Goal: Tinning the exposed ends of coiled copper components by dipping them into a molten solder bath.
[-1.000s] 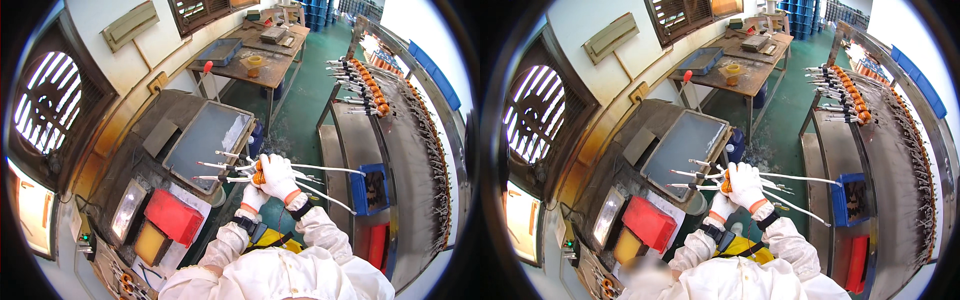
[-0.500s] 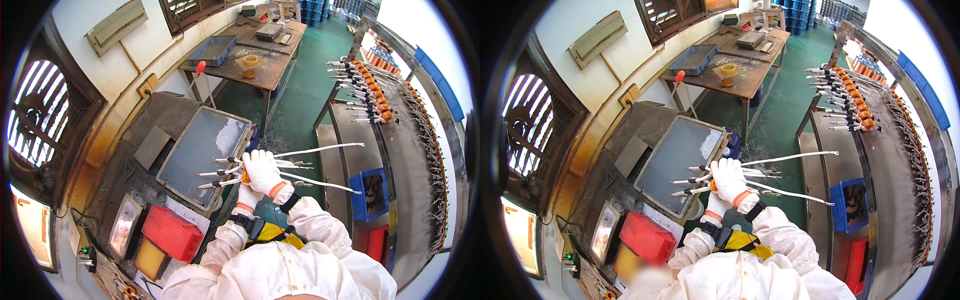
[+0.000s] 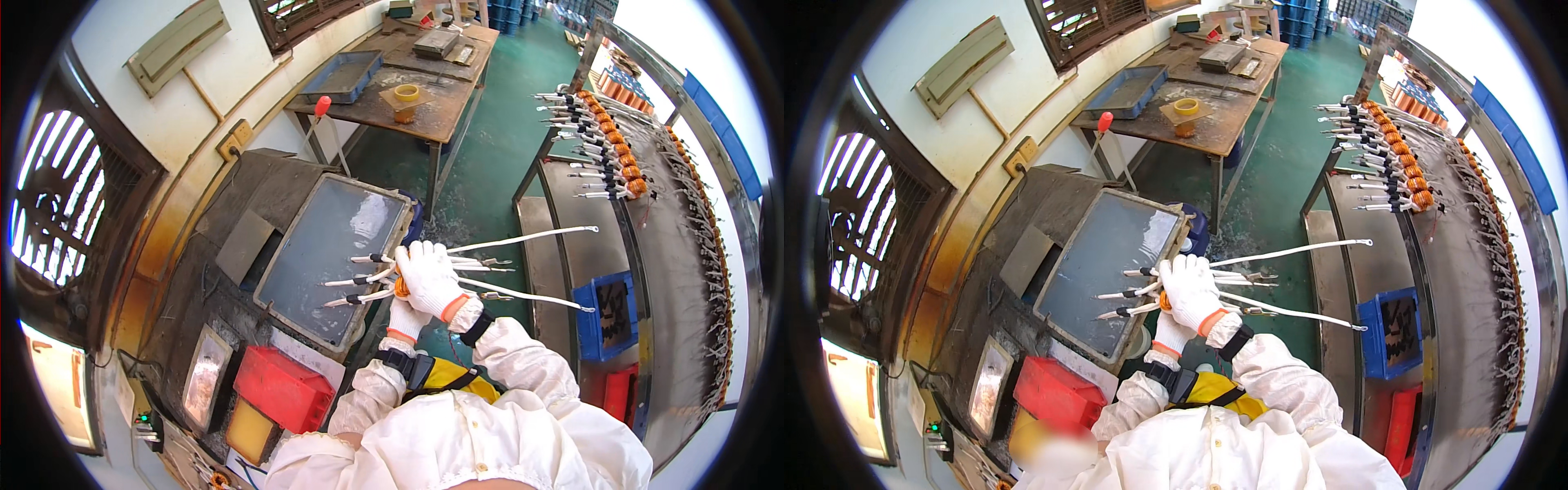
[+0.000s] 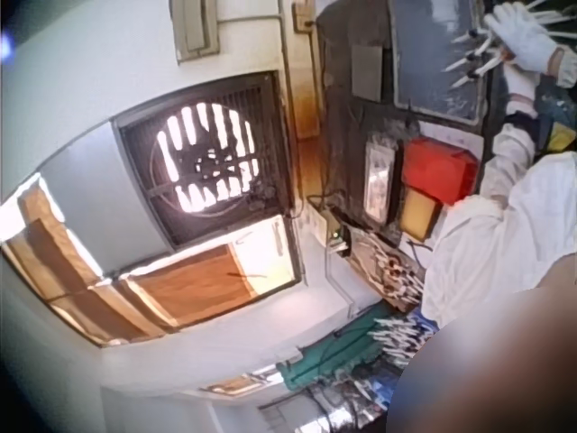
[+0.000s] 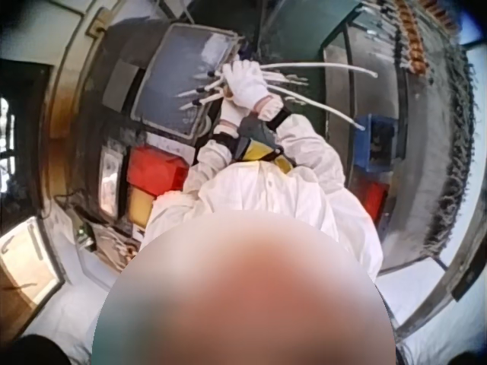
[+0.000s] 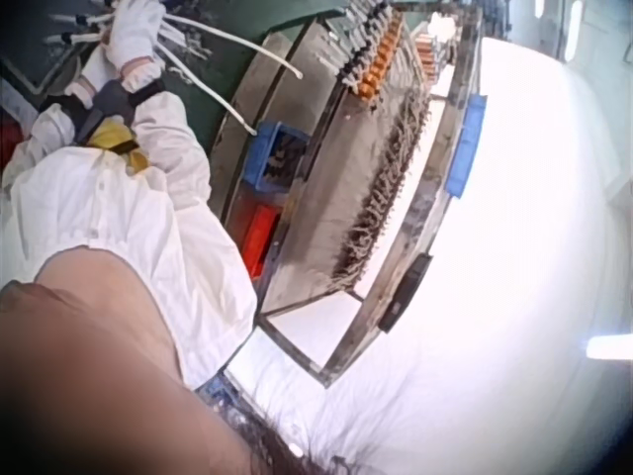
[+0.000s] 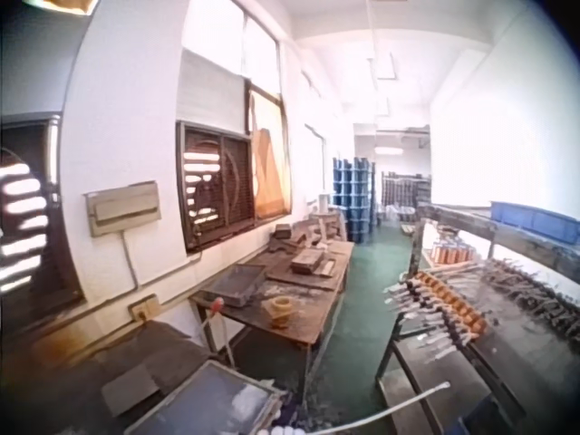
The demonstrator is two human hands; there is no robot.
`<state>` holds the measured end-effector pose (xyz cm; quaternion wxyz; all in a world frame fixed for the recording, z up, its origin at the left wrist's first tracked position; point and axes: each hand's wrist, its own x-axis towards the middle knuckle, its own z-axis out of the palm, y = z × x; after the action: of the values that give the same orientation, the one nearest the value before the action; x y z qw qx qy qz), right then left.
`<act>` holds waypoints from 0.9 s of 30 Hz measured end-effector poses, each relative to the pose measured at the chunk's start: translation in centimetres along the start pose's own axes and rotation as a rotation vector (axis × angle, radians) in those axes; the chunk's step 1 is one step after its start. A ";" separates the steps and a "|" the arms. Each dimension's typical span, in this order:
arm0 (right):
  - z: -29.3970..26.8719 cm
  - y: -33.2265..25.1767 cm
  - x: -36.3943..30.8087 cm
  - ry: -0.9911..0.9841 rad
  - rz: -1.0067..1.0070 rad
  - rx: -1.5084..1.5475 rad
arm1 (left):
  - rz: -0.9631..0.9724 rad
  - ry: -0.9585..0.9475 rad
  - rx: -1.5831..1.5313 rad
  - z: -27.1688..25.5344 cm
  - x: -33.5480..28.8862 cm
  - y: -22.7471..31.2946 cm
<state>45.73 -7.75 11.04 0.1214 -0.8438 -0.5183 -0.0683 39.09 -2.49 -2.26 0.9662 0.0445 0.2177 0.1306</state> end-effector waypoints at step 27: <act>-19.5 32.1 -22.1 -0.035 0.390 -0.229 | -0.620 -0.393 0.252 15.9 8.0 -33.8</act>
<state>64.57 -46.00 20.12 0.0269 -0.9373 -0.3364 -0.0875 60.81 -33.24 3.95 0.9701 0.1189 0.0457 -0.2065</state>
